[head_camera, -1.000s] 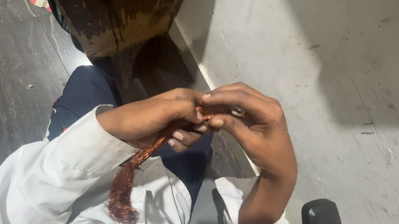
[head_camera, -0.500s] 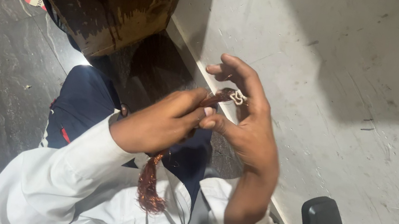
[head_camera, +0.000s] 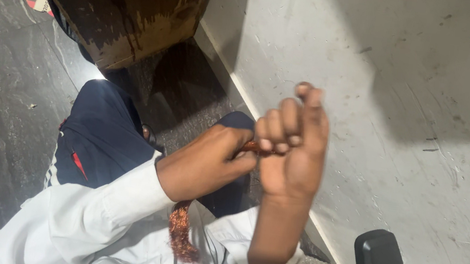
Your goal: The person uses pliers to remove copper wire from a motor stator, then uses a screwdriver to adjust the stator slots. They also handle a bundle of copper wire, twisting and arranging it on the workbench.
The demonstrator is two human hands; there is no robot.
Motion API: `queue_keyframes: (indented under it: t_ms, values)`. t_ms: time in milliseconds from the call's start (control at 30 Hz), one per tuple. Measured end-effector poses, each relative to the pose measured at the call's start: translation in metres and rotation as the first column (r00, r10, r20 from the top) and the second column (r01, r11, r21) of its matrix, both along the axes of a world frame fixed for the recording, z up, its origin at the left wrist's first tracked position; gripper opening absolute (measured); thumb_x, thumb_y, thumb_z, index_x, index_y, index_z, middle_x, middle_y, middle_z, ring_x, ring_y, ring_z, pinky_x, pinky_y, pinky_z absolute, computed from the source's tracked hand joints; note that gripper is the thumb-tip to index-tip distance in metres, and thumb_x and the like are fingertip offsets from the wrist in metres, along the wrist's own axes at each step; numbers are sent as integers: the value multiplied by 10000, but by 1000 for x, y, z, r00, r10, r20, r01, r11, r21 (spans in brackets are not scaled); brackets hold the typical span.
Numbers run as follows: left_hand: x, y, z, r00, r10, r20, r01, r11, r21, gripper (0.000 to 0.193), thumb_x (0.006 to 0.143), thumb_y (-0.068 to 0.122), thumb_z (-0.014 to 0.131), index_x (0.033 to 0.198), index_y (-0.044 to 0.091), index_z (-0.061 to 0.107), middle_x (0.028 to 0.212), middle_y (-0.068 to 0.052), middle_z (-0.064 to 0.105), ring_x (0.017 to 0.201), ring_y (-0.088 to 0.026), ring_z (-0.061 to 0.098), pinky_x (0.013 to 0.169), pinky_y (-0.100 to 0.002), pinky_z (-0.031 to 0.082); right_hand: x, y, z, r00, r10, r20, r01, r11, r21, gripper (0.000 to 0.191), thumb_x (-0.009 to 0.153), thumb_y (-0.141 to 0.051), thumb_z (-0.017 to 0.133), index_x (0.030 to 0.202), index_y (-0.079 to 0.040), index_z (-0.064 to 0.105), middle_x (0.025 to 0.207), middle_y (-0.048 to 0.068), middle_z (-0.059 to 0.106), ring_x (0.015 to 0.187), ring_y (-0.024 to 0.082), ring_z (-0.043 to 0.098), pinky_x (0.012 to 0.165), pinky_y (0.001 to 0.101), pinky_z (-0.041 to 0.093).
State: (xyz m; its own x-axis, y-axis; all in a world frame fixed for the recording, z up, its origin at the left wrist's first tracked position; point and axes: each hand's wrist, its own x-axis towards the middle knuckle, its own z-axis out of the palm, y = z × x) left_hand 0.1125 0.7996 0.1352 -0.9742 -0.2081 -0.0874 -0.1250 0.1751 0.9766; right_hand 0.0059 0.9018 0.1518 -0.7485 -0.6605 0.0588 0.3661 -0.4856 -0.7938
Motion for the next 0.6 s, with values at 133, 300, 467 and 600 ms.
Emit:
queue_keyframes:
  t_ms: [133,300,467,600]
  values:
    - [1,-1,-8,999,-20,-32,21,999,25,277,906,171,583,794,-80,617,579,-121,516,543,-162,522,530,-363,455,-25,19,19,990,-121,-77,115,991,-73,383,1146,-391,612,1215,-20,545,663,-71,405,552,41,405,509,214,379]
    - [0,-4,-14,998,28,-53,-13,964,264,235,952,173,542,973,-17,679,661,5,554,594,-83,527,528,-311,456,-29,30,21,908,-260,-330,287,957,34,685,1027,-470,716,1456,-6,453,1091,113,624,973,178,615,917,335,538]
    - [0,-4,-18,998,32,-63,-6,923,386,312,1023,234,520,972,-32,675,668,16,538,592,-67,494,505,-269,426,6,18,-18,983,-107,-149,121,989,85,981,895,-554,747,1570,0,301,1463,229,516,1347,325,543,1151,467,487]
    - [3,-3,-22,997,-33,-73,69,817,572,290,1014,263,483,996,19,638,681,39,567,555,-50,511,468,-230,419,26,18,-41,988,132,-85,-134,991,-22,858,937,-510,757,1491,76,466,1469,254,570,1428,334,552,1222,455,473]
